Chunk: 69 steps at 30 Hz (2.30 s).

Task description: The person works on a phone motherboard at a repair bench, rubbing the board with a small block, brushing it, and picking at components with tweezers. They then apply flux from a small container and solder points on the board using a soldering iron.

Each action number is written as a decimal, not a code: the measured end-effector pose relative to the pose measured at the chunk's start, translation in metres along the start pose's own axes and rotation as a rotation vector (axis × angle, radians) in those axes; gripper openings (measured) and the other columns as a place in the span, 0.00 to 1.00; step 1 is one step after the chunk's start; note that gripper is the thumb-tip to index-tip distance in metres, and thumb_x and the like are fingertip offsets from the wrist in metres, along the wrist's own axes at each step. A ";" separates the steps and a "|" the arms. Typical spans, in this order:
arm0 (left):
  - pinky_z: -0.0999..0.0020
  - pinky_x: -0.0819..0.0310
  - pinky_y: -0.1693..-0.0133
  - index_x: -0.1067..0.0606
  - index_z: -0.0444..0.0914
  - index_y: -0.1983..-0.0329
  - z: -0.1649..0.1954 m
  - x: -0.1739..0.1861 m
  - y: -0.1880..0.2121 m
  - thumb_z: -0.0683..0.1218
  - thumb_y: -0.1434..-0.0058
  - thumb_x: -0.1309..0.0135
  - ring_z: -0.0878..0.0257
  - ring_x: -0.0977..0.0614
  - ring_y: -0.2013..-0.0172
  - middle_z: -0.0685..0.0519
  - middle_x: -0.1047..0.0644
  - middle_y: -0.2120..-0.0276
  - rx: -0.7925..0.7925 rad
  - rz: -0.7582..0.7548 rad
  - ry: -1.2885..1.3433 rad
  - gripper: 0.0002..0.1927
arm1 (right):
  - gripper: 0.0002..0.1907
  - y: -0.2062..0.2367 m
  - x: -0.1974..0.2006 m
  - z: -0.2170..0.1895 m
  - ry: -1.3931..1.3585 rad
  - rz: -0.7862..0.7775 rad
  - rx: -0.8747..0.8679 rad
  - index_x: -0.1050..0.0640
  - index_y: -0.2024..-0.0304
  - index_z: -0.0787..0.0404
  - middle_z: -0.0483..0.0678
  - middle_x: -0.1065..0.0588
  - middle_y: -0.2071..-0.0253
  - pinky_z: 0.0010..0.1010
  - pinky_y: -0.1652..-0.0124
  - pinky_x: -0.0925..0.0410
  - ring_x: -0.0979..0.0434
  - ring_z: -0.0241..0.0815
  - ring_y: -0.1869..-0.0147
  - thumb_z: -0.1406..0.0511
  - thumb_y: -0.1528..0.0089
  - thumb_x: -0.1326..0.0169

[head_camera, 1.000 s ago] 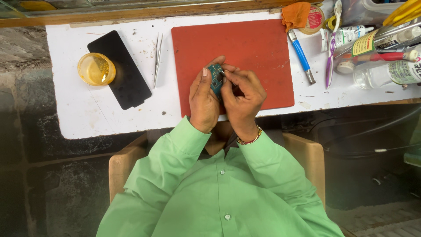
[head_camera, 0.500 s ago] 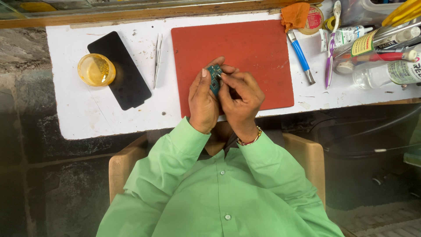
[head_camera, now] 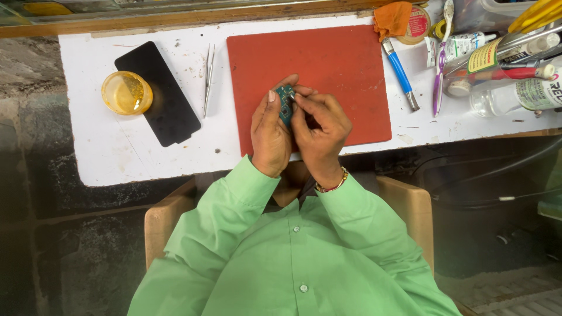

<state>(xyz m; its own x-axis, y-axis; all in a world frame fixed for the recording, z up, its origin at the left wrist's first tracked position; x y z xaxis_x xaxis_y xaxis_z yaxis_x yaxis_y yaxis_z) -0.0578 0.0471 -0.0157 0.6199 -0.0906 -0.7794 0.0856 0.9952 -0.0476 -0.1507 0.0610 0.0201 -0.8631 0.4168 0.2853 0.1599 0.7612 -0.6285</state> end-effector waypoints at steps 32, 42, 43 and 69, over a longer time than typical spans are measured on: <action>0.54 0.30 0.33 0.35 0.25 0.33 0.010 -0.002 -0.004 0.56 0.22 0.63 0.48 0.25 0.36 0.34 0.27 0.38 0.053 -0.021 0.001 0.30 | 0.08 -0.005 0.007 0.019 -0.229 -0.107 -0.266 0.16 0.53 0.64 0.44 0.23 0.61 0.20 0.65 0.32 0.25 0.29 0.62 0.75 0.35 0.39; 0.55 0.30 0.33 0.35 0.24 0.33 0.010 -0.001 -0.005 0.57 0.22 0.62 0.49 0.24 0.37 0.34 0.27 0.38 0.045 -0.026 -0.010 0.31 | 0.09 -0.015 0.016 0.023 -0.297 -0.235 -0.327 0.16 0.52 0.64 0.43 0.23 0.62 0.20 0.62 0.31 0.25 0.30 0.61 0.74 0.35 0.39; 0.55 0.30 0.33 0.35 0.25 0.33 0.010 -0.001 -0.004 0.57 0.22 0.62 0.49 0.24 0.37 0.34 0.27 0.38 0.051 -0.027 -0.019 0.31 | 0.09 -0.015 0.016 0.022 -0.278 -0.219 -0.312 0.16 0.52 0.63 0.44 0.22 0.62 0.20 0.61 0.30 0.24 0.30 0.60 0.74 0.35 0.39; 0.57 0.29 0.35 0.36 0.25 0.32 0.005 0.000 -0.005 0.56 0.22 0.61 0.51 0.25 0.37 0.35 0.27 0.37 0.070 -0.058 -0.030 0.31 | 0.09 -0.038 0.034 0.025 -0.222 -0.415 -0.192 0.17 0.53 0.65 0.46 0.21 0.59 0.23 0.56 0.29 0.21 0.33 0.56 0.76 0.35 0.38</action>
<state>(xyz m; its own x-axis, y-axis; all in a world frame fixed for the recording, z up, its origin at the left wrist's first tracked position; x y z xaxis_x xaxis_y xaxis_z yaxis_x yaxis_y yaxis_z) -0.0543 0.0417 -0.0120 0.6350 -0.1505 -0.7577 0.1758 0.9833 -0.0480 -0.1976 0.0339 0.0355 -0.9502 -0.0395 0.3091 -0.1506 0.9266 -0.3445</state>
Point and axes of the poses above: each hand's wrist, its own y-axis away from the middle knuckle, its own x-axis out of the back of the hand, z = x × y, the point moved 2 cm from there along -y, towards the middle knuckle
